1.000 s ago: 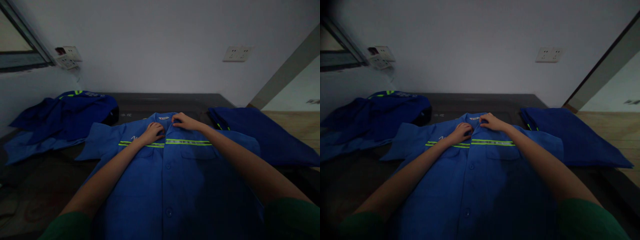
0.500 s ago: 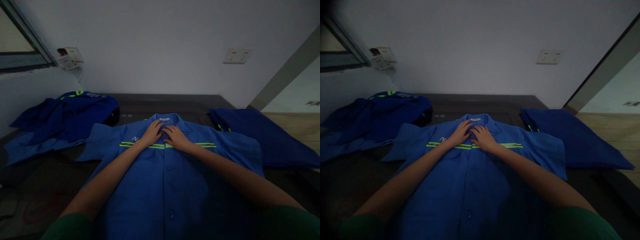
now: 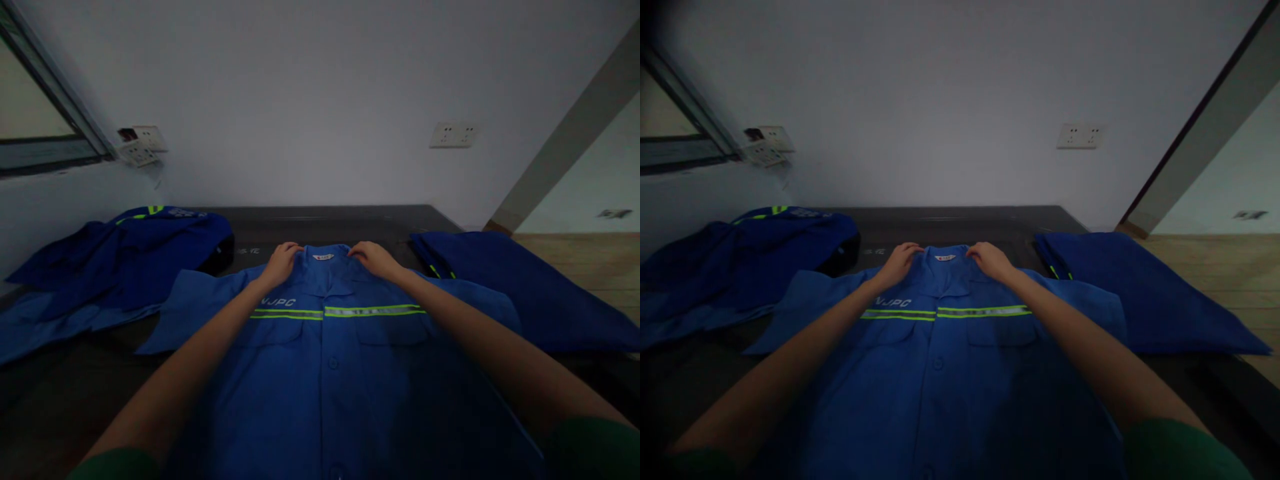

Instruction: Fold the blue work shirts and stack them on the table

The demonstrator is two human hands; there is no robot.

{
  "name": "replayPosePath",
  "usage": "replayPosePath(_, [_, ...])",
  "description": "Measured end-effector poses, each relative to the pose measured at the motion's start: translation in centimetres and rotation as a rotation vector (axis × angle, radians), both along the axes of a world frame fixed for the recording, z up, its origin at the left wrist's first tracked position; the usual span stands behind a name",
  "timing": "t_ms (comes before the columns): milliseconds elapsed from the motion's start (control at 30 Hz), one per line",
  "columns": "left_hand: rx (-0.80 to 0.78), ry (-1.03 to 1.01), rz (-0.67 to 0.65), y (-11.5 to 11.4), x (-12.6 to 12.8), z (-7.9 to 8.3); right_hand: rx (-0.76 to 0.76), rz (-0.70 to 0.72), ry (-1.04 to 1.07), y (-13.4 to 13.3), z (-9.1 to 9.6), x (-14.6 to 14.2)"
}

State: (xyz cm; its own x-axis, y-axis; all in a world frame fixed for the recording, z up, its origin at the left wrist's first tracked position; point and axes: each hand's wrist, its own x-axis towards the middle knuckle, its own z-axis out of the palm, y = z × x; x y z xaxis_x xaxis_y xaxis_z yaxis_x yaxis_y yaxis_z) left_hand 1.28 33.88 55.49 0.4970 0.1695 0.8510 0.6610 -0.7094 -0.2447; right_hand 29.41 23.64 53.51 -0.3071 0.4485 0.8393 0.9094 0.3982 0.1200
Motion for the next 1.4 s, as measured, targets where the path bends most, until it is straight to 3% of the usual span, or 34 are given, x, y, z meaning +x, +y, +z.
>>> replayPosePath(133, [-0.107, -0.003, 0.1, 2.3, 0.1, 1.9, -0.054, 0.023, 0.005, 1.4, 2.4, -0.5])
replayPosePath(233, [-0.16, -0.079, 0.147, 3.7, 0.8, 1.5, -0.11, 0.186, 0.139, 3.9, 2.6, -3.9])
replayPosePath(400, [-0.123, -0.137, 0.141, 4.7, 1.2, 0.1, -0.367, 0.469, 0.602, 8.9, 2.6, -10.4])
replayPosePath(467, [-0.089, -0.164, 0.12, 4.6, 1.1, -0.1, -0.345, 0.463, 0.646, 10.5, 3.0, -12.1])
replayPosePath(567, [-0.043, -0.163, 0.14, 4.1, 1.0, 0.0, -0.208, 0.339, 0.672, 12.4, 3.9, -13.4])
replayPosePath(767, [0.036, -0.058, 0.373, 1.1, 2.2, -0.9, -0.108, 0.237, 0.7, 13.9, 4.7, -13.9])
replayPosePath(933, [-0.087, 0.052, 0.472, -0.5, 3.9, -2.2, -0.025, 0.119, 0.569, 13.8, 4.6, -14.1])
replayPosePath(1067, [-0.163, 0.1, 0.449, 0.2, 3.8, -2.3, -0.001, 0.092, 0.599, 13.2, 5.0, -13.1])
replayPosePath(1200, [-0.197, 0.123, 0.389, 1.1, 3.1, -1.9, 0.034, 0.19, 0.596, 12.5, 5.1, -12.0])
replayPosePath(1400, [-0.249, 0.127, 0.375, 1.2, 2.7, -1.4, -0.096, 0.251, 0.512, 12.8, 4.4, -12.0])
